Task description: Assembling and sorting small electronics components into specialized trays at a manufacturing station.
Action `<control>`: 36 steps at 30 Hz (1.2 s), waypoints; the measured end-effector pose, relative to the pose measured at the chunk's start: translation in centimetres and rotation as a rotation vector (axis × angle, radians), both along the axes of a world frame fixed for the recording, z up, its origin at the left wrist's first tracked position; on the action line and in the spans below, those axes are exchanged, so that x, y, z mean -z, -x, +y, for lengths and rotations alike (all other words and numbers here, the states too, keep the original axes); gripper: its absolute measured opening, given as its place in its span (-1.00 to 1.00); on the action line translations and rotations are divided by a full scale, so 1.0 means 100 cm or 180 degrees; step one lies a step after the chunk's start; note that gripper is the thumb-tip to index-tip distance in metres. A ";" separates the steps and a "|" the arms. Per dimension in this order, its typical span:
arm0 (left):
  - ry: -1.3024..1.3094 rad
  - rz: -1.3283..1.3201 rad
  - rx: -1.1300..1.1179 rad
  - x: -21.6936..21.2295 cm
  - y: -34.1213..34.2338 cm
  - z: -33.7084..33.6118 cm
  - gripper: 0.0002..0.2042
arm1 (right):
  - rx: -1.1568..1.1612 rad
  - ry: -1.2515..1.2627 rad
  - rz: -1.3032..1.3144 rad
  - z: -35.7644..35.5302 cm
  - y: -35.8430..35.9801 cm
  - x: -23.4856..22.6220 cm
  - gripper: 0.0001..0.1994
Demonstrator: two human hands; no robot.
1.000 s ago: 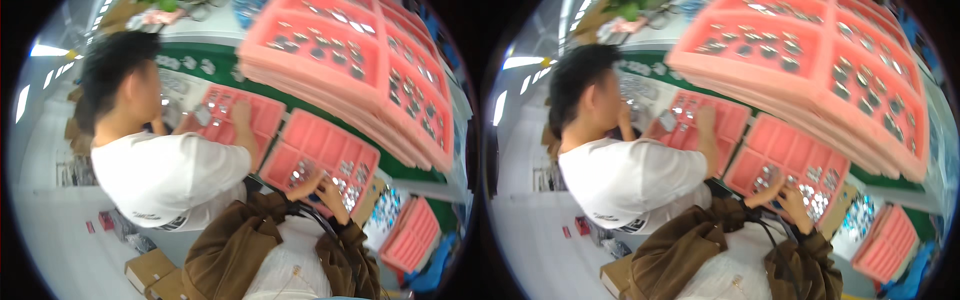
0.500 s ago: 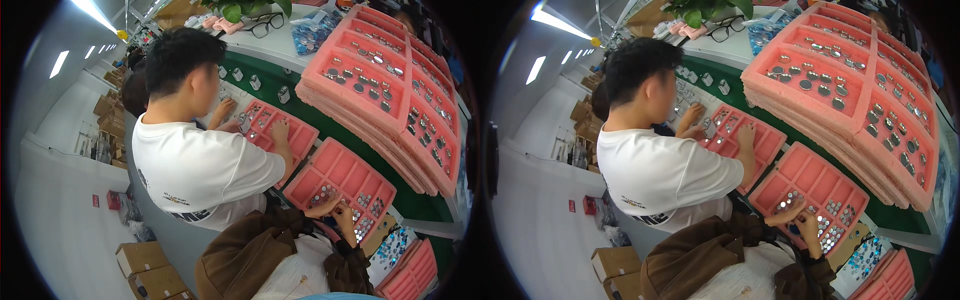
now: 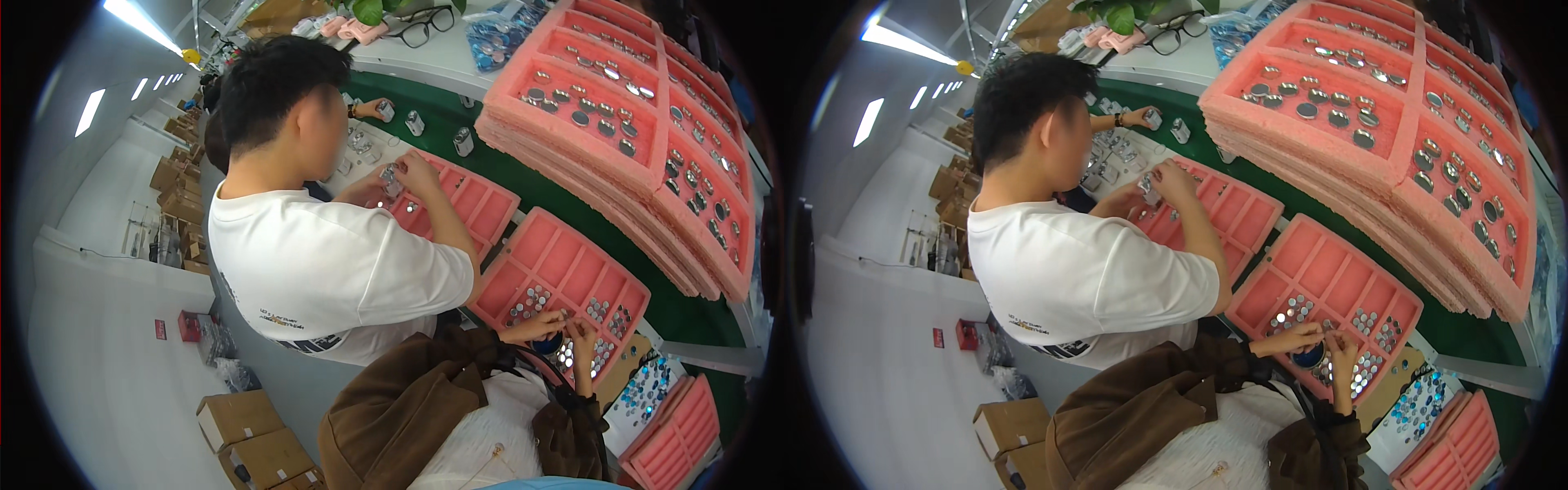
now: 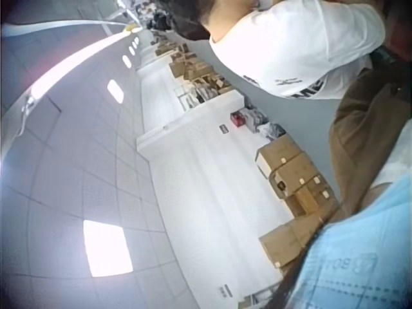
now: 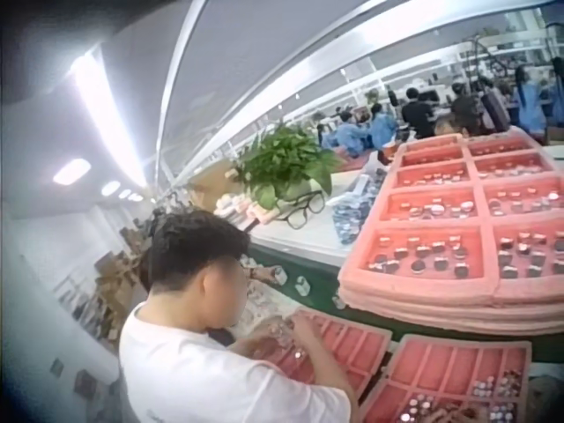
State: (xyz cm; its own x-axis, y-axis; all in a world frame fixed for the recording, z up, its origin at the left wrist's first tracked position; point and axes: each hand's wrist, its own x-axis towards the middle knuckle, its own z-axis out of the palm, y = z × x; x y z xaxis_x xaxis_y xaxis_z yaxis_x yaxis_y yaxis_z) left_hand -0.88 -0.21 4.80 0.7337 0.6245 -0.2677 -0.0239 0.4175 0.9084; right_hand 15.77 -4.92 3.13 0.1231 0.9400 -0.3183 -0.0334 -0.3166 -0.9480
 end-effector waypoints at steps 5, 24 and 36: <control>-0.0147 0.0144 -0.0089 -0.006 -0.006 -0.002 -0.78 | 0.0339 0.0193 0.0659 -0.008 0.003 0.011 -0.80; 0.0929 -0.0246 -0.0333 0.032 -0.016 -0.007 -0.83 | 0.0448 0.0280 0.0927 -0.016 -0.001 0.023 -0.87; 0.0962 -0.0034 -0.0191 0.022 -0.008 0.003 -0.77 | 0.0331 0.0678 0.0790 -0.010 0.008 -0.002 -0.79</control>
State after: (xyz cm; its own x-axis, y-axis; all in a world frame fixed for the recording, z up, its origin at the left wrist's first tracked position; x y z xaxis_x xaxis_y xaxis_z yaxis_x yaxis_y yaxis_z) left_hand -0.04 0.07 2.63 0.7017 0.5601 -0.4403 -0.0658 0.6663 0.7428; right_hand 14.97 -5.90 3.33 0.1089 0.8356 -0.5384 -0.2973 -0.4894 -0.8198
